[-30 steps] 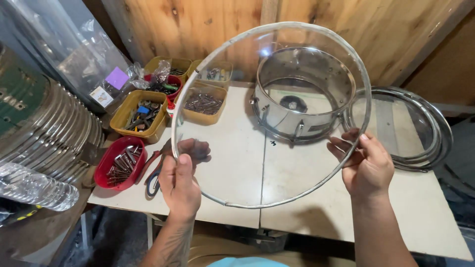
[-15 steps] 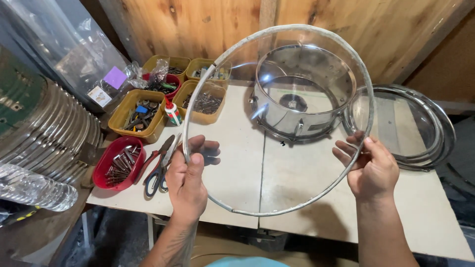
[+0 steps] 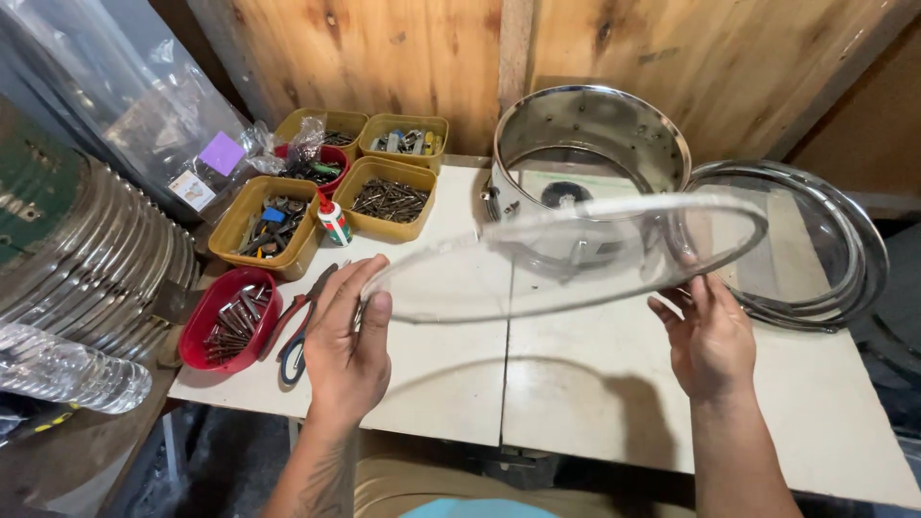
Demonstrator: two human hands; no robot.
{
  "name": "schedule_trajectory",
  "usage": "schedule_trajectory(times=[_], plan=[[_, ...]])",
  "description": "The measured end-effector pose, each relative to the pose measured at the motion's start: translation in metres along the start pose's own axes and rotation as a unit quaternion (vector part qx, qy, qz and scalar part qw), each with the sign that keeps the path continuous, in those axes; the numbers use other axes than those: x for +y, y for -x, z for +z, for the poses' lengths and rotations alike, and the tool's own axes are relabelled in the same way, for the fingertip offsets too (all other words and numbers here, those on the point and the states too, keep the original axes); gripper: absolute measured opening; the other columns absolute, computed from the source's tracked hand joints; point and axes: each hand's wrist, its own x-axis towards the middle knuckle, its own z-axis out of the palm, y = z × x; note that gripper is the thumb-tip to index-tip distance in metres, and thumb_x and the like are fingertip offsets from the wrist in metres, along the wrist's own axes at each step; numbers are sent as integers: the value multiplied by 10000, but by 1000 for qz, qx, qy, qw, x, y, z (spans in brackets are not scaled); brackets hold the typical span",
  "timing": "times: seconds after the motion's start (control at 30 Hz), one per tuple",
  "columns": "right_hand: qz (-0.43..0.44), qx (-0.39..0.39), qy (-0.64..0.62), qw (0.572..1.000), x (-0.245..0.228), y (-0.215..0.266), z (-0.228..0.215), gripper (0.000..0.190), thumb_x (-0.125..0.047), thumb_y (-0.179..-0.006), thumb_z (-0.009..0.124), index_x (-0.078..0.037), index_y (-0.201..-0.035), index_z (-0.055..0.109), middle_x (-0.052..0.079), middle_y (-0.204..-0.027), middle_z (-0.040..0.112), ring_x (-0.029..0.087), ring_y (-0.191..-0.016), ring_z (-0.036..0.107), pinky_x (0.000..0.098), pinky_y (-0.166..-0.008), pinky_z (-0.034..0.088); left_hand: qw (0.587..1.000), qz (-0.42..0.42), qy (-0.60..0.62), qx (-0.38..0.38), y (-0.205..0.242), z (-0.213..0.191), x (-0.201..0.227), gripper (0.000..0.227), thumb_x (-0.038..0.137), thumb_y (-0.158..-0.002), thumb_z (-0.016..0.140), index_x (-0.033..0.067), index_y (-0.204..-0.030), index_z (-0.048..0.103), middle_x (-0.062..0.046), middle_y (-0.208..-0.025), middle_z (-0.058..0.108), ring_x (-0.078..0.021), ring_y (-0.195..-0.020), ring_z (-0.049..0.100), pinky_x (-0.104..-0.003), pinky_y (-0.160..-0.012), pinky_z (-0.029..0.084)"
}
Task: The person cuts a circular metal ring with shears, then places a mesh screen inside the ring. They position the ring and screen assembly onto a metal drum shell and adjust it to fit.
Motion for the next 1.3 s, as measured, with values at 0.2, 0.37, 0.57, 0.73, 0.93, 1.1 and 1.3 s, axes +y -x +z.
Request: schedule_trajectory(times=[0.2, 0.37, 0.57, 0.73, 0.93, 1.1, 1.3], plan=[[36, 21, -5, 999, -10, 10, 12, 373, -163, -1101, 439, -76, -1444, 559, 78, -1346, 608, 286, -1110, 632, 417, -905, 541, 999, 37, 17, 0, -2, -3, 5, 328, 152, -1075, 528, 56, -1381, 597, -173, -1302, 614, -268, -1156, 634, -371, -1039, 515], [32, 25, -43, 998, -2, 6, 3, 344, -165, -1078, 498, -59, -1391, 593, 95, -1273, 638, 295, -1070, 659, 421, -915, 575, 999, 48, 12, 1, -3, 0, 6, 327, 162, -1079, 522, 61, -1382, 593, -197, -1321, 591, -302, -1215, 615, -393, -1070, 502], [54, -40, -170, 983, -9, 15, 0, 454, -335, -1019, 554, 26, -1289, 607, 189, -1232, 668, 337, -1230, 637, 530, -1148, 476, 997, 53, -21, 58, 2, 5, -15, 295, 67, -1040, 646, 103, -1332, 663, -143, -1147, 470, -243, -1046, 569, -330, -993, 550], [48, -40, -127, 990, -17, 31, 22, 429, -238, -989, 469, -45, -1350, 599, 206, -1385, 639, 354, -1344, 610, 536, -1157, 467, 994, 20, 69, 86, -4, 2, -13, 298, -75, -909, 738, 27, -1187, 769, -146, -867, 642, -189, -727, 614, -324, -752, 543], [16, -26, -231, 972, -18, 30, 19, 567, 97, -873, 465, 10, -1432, 488, 210, -1454, 581, 334, -1359, 580, 431, -1173, 469, 947, -183, 264, 32, 9, -9, -40, 482, -73, -975, 555, -48, -1451, 481, -287, -1094, 714, -303, -967, 739, -413, -856, 670], [-32, -30, -197, 979, -18, 36, 20, 537, 154, -901, 418, 27, -1416, 501, 276, -1460, 560, 375, -1357, 577, 469, -1178, 471, 930, -342, 132, 35, 11, -11, -38, 584, -97, -852, 580, -33, -1433, 576, -177, -1202, 722, -209, -1015, 712, -291, -926, 582], [-30, -39, -188, 981, -30, 43, 27, 535, 145, -904, 413, 48, -1424, 491, 299, -1458, 550, 394, -1349, 570, 484, -1184, 459, 941, -277, 189, 34, 27, -7, -70, 538, -125, -891, 500, -66, -1421, 571, -184, -1235, 684, -202, -1111, 653, -310, -1009, 534]])
